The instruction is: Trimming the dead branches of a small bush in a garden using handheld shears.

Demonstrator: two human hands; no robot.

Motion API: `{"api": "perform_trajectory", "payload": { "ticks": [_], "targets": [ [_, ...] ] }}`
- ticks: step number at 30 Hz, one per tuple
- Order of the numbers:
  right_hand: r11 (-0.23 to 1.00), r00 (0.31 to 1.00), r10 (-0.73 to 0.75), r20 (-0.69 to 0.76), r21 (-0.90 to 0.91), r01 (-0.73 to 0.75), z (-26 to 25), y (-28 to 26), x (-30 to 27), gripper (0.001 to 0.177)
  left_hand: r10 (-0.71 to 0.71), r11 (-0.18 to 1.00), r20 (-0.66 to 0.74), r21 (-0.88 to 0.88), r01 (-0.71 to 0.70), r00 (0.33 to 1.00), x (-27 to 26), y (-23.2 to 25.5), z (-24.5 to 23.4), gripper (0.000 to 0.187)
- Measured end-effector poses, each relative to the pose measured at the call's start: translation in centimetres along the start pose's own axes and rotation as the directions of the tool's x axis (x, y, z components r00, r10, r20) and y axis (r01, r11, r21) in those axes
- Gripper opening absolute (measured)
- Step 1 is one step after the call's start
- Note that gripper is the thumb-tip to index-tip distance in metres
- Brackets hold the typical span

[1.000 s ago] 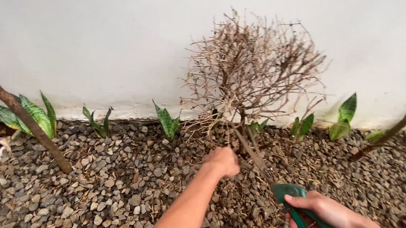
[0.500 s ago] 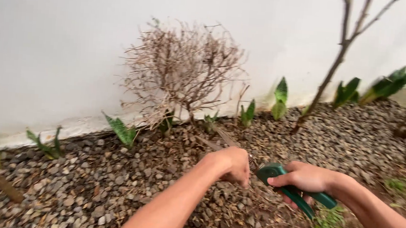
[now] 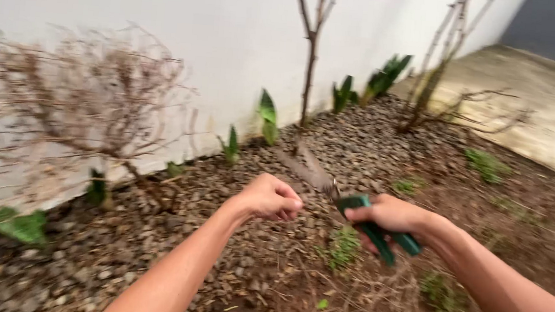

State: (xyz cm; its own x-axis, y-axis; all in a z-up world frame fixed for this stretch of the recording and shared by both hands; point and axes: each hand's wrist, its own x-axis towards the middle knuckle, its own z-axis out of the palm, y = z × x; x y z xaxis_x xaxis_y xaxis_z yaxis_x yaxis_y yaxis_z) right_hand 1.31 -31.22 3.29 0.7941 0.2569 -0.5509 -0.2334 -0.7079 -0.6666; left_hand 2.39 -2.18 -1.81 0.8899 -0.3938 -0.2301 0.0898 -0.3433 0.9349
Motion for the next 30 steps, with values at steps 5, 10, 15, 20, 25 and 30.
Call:
{"api": "perform_trajectory", "payload": {
  "ticks": [5,10,15,20,25,30],
  "targets": [
    [0.853,0.973,0.107,-0.204,0.522,0.015,-0.5,-0.7,-3.5,0.044,0.053,0.995,-0.205,0.094,-0.034,0.977,7.2,0.4,6.0,0.015],
    [0.603,0.946,0.125,-0.298,0.780,0.166,-2.0,-1.0,-4.8,0.049,0.150,0.984,-0.229,0.126,-0.124,0.962,14.5,1.8,15.1,0.015],
    [0.675,0.909,0.181,-0.375,0.720,0.163,-4.1,-1.2,-5.8,0.046,-0.058,0.982,0.294,-0.155,0.108,0.954,9.6,8.4,16.3,0.035],
    [0.670,0.959,0.050,-0.280,0.721,0.176,-1.8,-2.2,-2.0,0.041,-0.017,0.994,0.080,-0.109,0.026,0.997,10.1,3.1,10.8,0.037],
    [0.741,0.987,-0.006,-0.164,0.661,0.114,4.3,-6.8,0.8,0.041,0.062,0.914,-0.492,-0.323,-0.248,0.868,5.5,-1.2,1.7,0.027],
    [0.851,0.993,-0.121,0.006,0.515,0.101,10.6,-11.1,3.3,0.041,0.133,0.943,-0.965,0.052,-0.329,0.227,-3.7,-4.4,-6.1,0.035]
  ]
}}
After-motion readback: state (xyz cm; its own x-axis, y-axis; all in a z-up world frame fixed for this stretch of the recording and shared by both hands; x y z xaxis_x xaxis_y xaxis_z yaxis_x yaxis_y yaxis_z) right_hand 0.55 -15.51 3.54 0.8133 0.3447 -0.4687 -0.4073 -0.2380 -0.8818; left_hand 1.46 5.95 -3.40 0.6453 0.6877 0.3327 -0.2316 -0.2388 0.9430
